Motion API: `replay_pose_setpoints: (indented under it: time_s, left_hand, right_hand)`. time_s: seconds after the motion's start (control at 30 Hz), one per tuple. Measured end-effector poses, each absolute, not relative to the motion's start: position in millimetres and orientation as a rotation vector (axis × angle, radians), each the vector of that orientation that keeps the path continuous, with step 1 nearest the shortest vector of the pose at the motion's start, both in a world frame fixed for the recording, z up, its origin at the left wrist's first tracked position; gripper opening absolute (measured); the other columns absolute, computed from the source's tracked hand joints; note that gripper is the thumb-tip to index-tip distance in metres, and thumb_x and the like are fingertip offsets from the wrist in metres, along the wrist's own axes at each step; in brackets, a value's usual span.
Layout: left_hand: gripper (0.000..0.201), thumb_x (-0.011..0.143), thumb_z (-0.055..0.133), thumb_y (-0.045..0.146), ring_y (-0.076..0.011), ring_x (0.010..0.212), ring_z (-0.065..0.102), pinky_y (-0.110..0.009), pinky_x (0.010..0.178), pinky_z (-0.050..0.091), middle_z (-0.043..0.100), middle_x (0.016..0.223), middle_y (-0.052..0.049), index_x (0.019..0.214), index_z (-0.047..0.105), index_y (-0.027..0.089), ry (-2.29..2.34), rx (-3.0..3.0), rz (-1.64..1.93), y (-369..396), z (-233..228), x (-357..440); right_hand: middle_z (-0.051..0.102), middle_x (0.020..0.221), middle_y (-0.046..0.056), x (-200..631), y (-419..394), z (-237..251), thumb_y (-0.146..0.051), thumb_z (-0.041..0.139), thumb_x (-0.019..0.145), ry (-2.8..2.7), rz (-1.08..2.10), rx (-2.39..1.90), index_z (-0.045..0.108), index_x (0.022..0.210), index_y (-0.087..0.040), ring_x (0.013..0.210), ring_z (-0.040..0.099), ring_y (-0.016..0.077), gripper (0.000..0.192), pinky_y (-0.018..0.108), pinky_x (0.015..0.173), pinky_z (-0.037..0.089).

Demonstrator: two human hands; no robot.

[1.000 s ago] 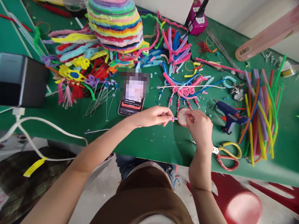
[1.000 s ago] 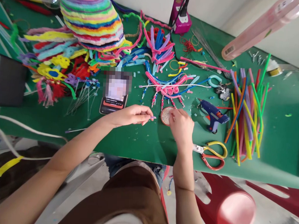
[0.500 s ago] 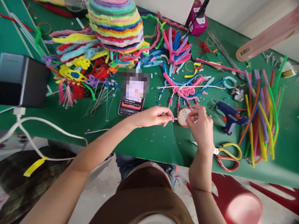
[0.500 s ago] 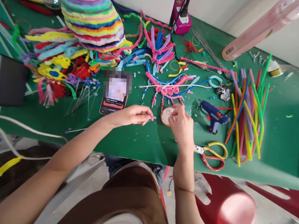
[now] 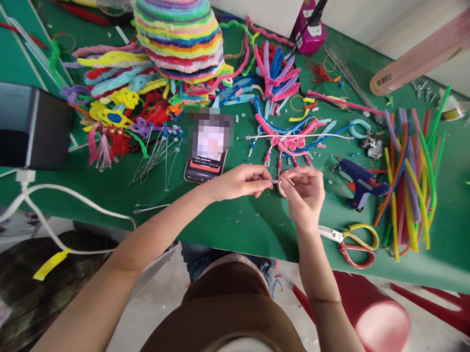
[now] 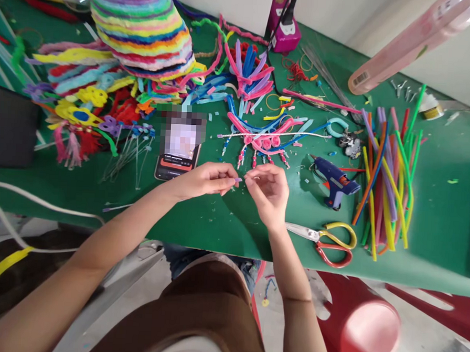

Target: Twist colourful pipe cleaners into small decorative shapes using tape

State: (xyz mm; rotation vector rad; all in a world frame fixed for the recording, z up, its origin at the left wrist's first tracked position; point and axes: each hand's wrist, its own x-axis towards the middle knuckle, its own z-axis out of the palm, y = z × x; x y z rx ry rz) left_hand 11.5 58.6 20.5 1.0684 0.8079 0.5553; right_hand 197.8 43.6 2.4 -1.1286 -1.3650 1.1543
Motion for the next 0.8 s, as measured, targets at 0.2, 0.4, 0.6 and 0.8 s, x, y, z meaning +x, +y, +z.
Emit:
replay_pose_setpoints:
  time_s: [0.2, 0.4, 0.6, 0.8]
  left_hand:
    - [0.023, 0.089, 0.059, 0.038, -0.0058, 0.051, 0.039, -0.021, 0.048, 0.028, 0.049, 0.059, 0.005, 0.082, 0.055, 0.017, 0.804, 1.061, 0.594, 57.7, 25.0, 11.8]
    - [0.025, 0.087, 0.062, 0.041, -0.0058, 0.05, 0.038, -0.021, 0.049, 0.029, 0.049, 0.058, 0.005, 0.082, 0.056, 0.017, 0.784, 1.055, 0.597, 56.9, 24.1, 12.5]
    - [0.025, 0.088, 0.061, 0.04, -0.0058, 0.05, 0.04, -0.021, 0.05, 0.03, 0.051, 0.058, 0.005, 0.08, 0.056, 0.017, 0.784, 1.071, 0.589, 56.8, 23.6, 12.3]
    - [0.024, 0.089, 0.058, 0.039, -0.0058, 0.051, 0.042, -0.021, 0.05, 0.031, 0.052, 0.059, 0.004, 0.08, 0.056, 0.016, 0.798, 1.091, 0.563, 56.4, 23.0, 12.3]
  right_hand:
    - [0.061, 0.085, -0.002, 188.1, 39.3, 0.5, -0.034, 0.07, 0.081, -1.234, 1.193, -1.087, 0.048, 0.1, -0.03, 0.079, 0.068, 0.0131, 0.029, 0.024, 0.062, 0.061]
    - [0.061, 0.085, -0.003, 188.5, 38.5, 0.9, -0.032, 0.071, 0.081, -1.239, 1.162, -1.092, 0.048, 0.1, -0.031, 0.082, 0.069, 0.0126, 0.029, 0.025, 0.067, 0.062]
    - [0.063, 0.083, -0.003, 187.2, 39.0, 1.2, -0.03, 0.074, 0.079, -1.266, 1.129, -1.056, 0.051, 0.099, -0.03, 0.08, 0.069, 0.0124, 0.03, 0.028, 0.074, 0.061]
    - [0.065, 0.083, -0.005, 185.4, 39.1, 4.8, -0.018, 0.075, 0.078, -1.264, 1.12, -0.953, 0.056, 0.098, -0.028, 0.079, 0.07, 0.0098, 0.029, 0.021, 0.069, 0.061]
